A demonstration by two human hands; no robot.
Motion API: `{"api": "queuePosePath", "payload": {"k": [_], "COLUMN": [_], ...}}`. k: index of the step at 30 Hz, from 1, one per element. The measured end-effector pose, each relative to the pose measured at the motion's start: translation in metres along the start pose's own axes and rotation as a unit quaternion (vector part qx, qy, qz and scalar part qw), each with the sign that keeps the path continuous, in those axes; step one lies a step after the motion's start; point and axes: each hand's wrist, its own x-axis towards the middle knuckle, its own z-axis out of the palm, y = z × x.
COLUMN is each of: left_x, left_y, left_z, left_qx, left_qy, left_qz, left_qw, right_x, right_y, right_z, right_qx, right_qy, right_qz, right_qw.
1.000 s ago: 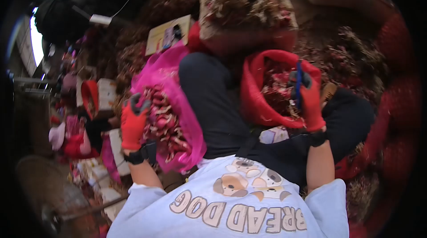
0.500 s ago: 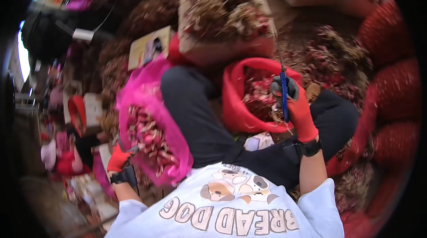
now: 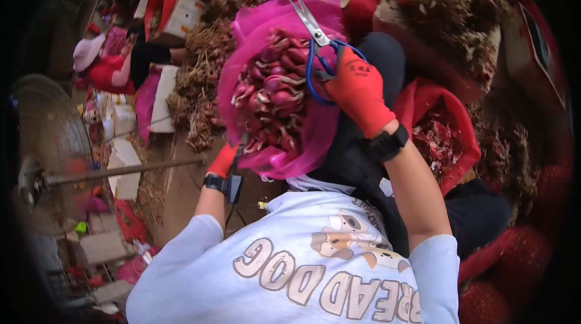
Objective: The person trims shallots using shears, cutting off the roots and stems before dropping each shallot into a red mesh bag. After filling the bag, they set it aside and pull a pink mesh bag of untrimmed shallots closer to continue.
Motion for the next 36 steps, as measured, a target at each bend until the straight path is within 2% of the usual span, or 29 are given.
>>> {"api": "queuePosePath", "payload": {"k": [1,4,5,7,8,9,10,11,13,14,15,16,17,18,19,20,21,22,23,24,27,28,30,31,32,34,36], "left_x": [0.003,0.01,0.011,0.012,-0.013,-0.012,-0.005,-0.018,-0.043,-0.054,-0.061,-0.068,-0.076,-0.081,-0.083,-0.079,-0.072,-0.063,-0.051,-0.041,-0.042,-0.049,-0.044,-0.046,-0.048,-0.043,-0.041], "left_y": [-0.002,-0.011,-0.016,-0.026,0.047,0.055,0.058,0.09,0.153,0.173,0.182,0.179,0.175,0.169,0.162,0.154,0.147,0.141,0.137,0.137,0.154,0.192,0.223,0.228,0.23,0.236,0.295], "left_z": [-0.007,-0.025,-0.028,-0.033,-0.019,-0.022,-0.026,-0.021,-0.011,0.007,0.02,0.026,0.03,0.02,0.002,-0.02,-0.038,-0.046,-0.043,-0.044,-0.037,-0.033,-0.048,-0.053,-0.057,-0.055,-0.017], "left_qx": [0.021,0.082,0.074,0.061,-0.064,-0.062,-0.059,-0.034,0.016,0.021,0.03,0.102,0.168,0.172,0.176,0.033,-0.108,0.062,0.231,0.39,0.231,0.22,0.199,0.293,0.372,0.436,0.289], "left_qy": [-0.008,-0.047,-0.045,-0.04,-0.001,0.022,0.041,0.026,-0.001,-0.018,-0.038,-0.053,-0.065,-0.067,-0.068,-0.045,-0.023,0.017,0.059,0.099,-0.053,-0.065,-0.08,-0.062,-0.046,0.015,-0.098], "left_qz": [-0.042,-0.169,-0.153,-0.115,-0.133,-0.029,0.076,0.093,0.128,0.123,0.121,0.248,0.368,0.364,0.36,0.222,0.069,0.166,0.26,0.35,0.167,0.06,-0.117,0.016,0.152,0.338,0.165], "left_qw": [0.999,0.981,0.984,0.991,0.989,0.997,0.994,0.995,0.992,0.992,0.991,0.962,0.912,0.913,0.914,0.973,0.992,0.984,0.936,0.846,0.957,0.971,0.97,0.954,0.914,0.834,0.938], "right_x": [0.002,0.002,0.004,0.009,0.01,0.012,0.014,0.015,0.026,0.027,0.026,0.024,0.021,0.019,0.02,0.022,0.022,0.016,0.014,0.012,0.015,0.016,0.012,0.008,0.003,-0.005,-0.012], "right_y": [-0.002,0.0,0.007,0.025,0.035,0.045,0.039,0.033,0.054,0.045,0.039,0.046,0.061,0.076,0.094,0.107,0.11,0.1,0.096,0.086,0.077,0.085,0.075,0.07,0.07,0.075,0.078], "right_z": [0.006,0.013,0.017,0.021,0.023,0.023,0.008,-0.011,-0.044,-0.062,-0.076,-0.085,-0.09,-0.096,-0.095,-0.093,-0.09,-0.097,-0.092,-0.088,-0.092,-0.095,-0.092,-0.094,-0.089,-0.085,-0.091], "right_qx": [-0.018,0.038,0.047,0.148,0.197,0.359,0.374,0.385,0.357,0.349,0.288,0.269,0.308,0.346,0.44,0.53,0.513,0.476,0.434,0.389,0.429,0.38,0.405,0.377,0.462,0.496,0.48], "right_qy": [-0.017,-0.017,-0.012,-0.009,-0.006,0.001,-0.001,-0.001,0.023,0.044,0.081,0.086,0.082,0.081,0.073,0.065,0.084,0.061,0.081,0.105,0.118,0.097,0.082,0.078,0.081,0.073,0.06], "right_qz": [0.005,0.005,0.009,0.018,0.024,0.015,0.066,0.116,0.091,0.067,-0.019,-0.033,-0.007,0.02,0.08,0.135,0.127,0.124,0.094,0.066,0.1,0.124,0.121,0.117,0.087,0.087,0.097], "right_qw": [1.0,0.999,0.999,0.989,0.98,0.933,0.925,0.916,0.929,0.934,0.954,0.959,0.948,0.935,0.891,0.835,0.845,0.868,0.892,0.913,0.89,0.911,0.903,0.915,0.879,0.861,0.87]}}
